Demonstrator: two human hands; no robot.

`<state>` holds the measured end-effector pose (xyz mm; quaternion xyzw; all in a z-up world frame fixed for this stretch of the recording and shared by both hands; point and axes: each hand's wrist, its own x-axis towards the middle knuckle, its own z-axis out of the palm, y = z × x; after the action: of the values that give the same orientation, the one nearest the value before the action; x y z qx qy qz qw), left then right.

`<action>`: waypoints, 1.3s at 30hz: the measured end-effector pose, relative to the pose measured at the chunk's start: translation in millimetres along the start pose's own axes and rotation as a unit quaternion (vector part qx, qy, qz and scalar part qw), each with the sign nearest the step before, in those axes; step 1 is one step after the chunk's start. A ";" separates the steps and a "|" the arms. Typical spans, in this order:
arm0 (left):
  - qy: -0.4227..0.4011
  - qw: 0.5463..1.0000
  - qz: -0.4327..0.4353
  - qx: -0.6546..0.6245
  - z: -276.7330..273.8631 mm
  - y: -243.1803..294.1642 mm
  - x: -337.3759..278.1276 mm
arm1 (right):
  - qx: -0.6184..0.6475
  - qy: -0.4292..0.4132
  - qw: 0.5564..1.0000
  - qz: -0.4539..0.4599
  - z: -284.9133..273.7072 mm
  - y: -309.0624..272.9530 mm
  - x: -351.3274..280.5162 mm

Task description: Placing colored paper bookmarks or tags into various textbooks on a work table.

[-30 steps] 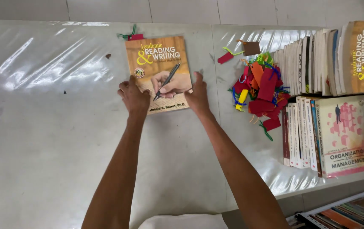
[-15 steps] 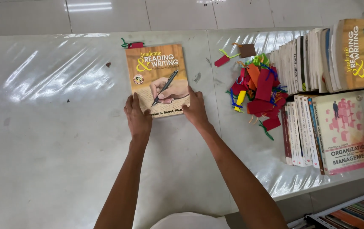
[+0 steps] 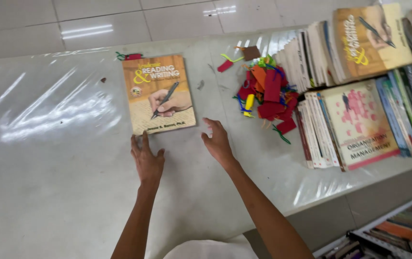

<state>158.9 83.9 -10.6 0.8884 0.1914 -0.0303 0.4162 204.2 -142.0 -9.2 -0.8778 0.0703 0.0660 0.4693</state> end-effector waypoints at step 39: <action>-0.302 0.858 0.032 -0.414 368.3 325.9 -155.5 | -0.337 0.048 0.938 0.065 -390.9 142.2 -91.7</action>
<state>173.0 -430.7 19.6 0.5868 0.0227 -0.2013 0.7840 107.4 -540.2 107.0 -0.9801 0.1235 0.0746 0.1366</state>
